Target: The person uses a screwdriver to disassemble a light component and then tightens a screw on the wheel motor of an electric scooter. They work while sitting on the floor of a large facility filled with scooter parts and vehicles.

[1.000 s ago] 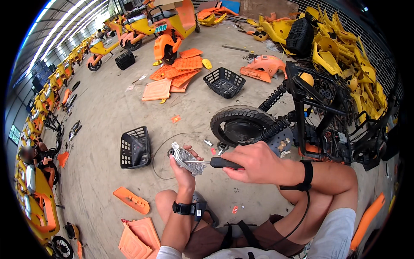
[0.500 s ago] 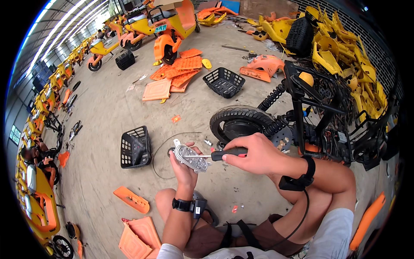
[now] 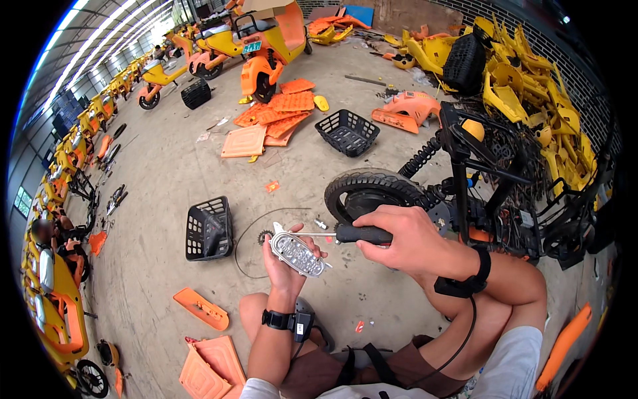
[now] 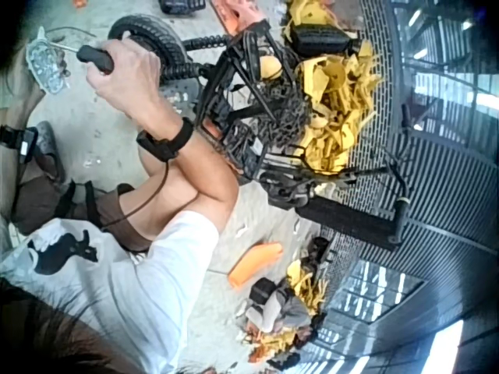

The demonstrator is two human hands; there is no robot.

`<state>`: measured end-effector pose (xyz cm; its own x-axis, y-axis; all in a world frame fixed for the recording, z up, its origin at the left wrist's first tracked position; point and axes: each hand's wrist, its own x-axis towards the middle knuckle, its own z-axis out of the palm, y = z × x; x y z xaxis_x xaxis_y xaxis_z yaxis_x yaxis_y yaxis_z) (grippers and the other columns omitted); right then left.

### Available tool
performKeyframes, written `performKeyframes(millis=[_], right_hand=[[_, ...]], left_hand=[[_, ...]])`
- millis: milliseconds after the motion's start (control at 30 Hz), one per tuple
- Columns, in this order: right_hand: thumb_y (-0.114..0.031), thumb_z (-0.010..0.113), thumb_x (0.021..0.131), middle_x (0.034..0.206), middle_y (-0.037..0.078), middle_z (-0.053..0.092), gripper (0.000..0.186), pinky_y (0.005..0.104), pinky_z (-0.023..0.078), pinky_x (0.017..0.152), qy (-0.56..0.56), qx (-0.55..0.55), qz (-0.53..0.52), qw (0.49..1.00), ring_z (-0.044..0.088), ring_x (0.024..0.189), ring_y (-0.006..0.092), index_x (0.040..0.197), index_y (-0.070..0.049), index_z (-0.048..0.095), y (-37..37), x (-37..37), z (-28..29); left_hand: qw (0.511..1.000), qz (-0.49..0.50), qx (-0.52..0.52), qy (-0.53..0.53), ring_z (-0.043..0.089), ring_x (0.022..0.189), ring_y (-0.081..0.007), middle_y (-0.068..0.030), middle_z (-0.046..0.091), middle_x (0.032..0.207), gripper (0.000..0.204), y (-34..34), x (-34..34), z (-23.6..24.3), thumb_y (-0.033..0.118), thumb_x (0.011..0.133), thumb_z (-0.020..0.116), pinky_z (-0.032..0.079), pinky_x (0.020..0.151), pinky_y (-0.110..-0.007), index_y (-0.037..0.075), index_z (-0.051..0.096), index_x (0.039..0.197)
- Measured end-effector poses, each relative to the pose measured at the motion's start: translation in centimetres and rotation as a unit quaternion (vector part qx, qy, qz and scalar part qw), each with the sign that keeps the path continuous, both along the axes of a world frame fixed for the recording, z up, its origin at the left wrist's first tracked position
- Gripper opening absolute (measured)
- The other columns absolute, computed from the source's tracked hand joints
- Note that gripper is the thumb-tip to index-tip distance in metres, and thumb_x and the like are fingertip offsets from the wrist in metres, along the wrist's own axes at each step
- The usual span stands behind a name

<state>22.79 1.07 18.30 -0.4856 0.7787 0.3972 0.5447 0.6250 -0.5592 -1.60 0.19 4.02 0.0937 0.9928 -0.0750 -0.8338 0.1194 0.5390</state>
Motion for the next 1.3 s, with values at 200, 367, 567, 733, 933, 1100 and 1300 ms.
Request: performKeyframes(millis=[200, 367, 567, 733, 933, 1100, 1300], right_hand=[[-0.021, 0.074, 0.077, 0.081, 0.011, 0.067, 0.027, 0.039, 0.054, 0.061, -0.025, 0.029, -0.003, 0.999, 0.067, 0.067, 0.0312, 0.099, -0.006, 0.073, 0.1, -0.3, -0.1], [-0.022, 0.074, 0.078, 0.082, 0.01, 0.067, 0.027, 0.0394, 0.054, 0.06, -0.024, 0.035, 0.001, 0.999, 0.067, 0.067, 0.0313, 0.1, -0.007, 0.073, 0.0, -0.8, -0.5], [-0.026, 0.073, 0.079, 0.084, 0.009, 0.067, 0.028, 0.0402, 0.055, 0.064, -0.026, 0.05, 0.001, 0.998, 0.068, 0.074, 0.0312, 0.101, -0.008, 0.072, 0.1, -0.5, -0.9], [-0.03, 0.07, 0.081, 0.087, 0.01, 0.069, 0.031, 0.0415, 0.055, 0.069, -0.072, 0.008, -0.007, 0.997, 0.068, 0.079, 0.0328, 0.104, -0.01, 0.072, 0.9, 0.0, -2.0], [-0.03, 0.07, 0.081, 0.092, 0.014, 0.072, 0.033, 0.0428, 0.054, 0.079, -0.048, -0.192, -0.021, 0.98, 0.069, 0.088, 0.0355, 0.106, -0.009, 0.072, 2.0, 1.1, -2.9], [-0.033, 0.072, 0.079, 0.091, 0.016, 0.073, 0.038, 0.039, 0.054, 0.078, -0.007, -0.278, -0.003, 0.961, 0.07, 0.086, 0.0324, 0.107, -0.006, 0.073, 3.6, 2.9, -5.8], [-0.023, 0.066, 0.081, 0.072, 0.008, 0.072, 0.036, 0.034, 0.054, 0.061, -0.008, -0.243, 0.026, 0.97, 0.068, 0.061, 0.0198, 0.11, -0.004, 0.072, 4.0, 3.1, -8.6]], left_hand=[[1.0, 0.018, -0.001, 0.005, 0.06, 0.075, -0.0336, -0.0171, 0.059, 0.083, 0.065, -0.1, 0.1, 0.1, 0.061, 0.1, 0.025, 0.05, 0.08, -0.058, 0.007, 0.048, 0.127], [0.999, 0.032, -0.003, 0.016, 0.061, 0.08, -0.0329, -0.0168, 0.061, 0.086, 0.064, -0.4, -0.6, -0.3, 0.061, 0.1, 0.024, 0.05, 0.083, -0.055, 0.008, 0.048, 0.127], [0.999, 0.033, -0.025, 0.015, 0.064, 0.086, -0.0322, -0.0163, 0.063, 0.091, 0.062, -0.2, -0.5, -0.6, 0.06, 0.101, 0.027, 0.052, 0.082, -0.051, 0.007, 0.05, 0.126], [0.986, 0.071, -0.012, 0.154, 0.064, 0.079, -0.0241, -0.012, 0.064, 0.089, 0.058, 0.5, -0.1, -2.7, 0.051, 0.105, 0.028, 0.053, 0.074, -0.038, 0.004, 0.049, 0.131], [0.983, 0.082, 0.017, 0.163, 0.063, 0.074, -0.0237, -0.0106, 0.063, 0.088, 0.06, 0.5, 0.6, -2.5, 0.057, 0.103, 0.033, 0.052, 0.068, -0.037, 0.006, 0.049, 0.132], [0.979, 0.076, -0.008, 0.189, 0.062, 0.072, -0.02, -0.0083, 0.061, 0.086, 0.063, 0.6, 2.1, -2.5, 0.061, 0.101, 0.035, 0.052, 0.065, -0.034, 0.008, 0.047, 0.134], [0.96, 0.077, 0.002, 0.269, 0.062, 0.074, -0.018, -0.0073, 0.06, 0.088, 0.061, 1.1, 1.0, -4.7, 0.057, 0.102, 0.036, 0.051, 0.066, -0.032, 0.008, 0.047, 0.136]])
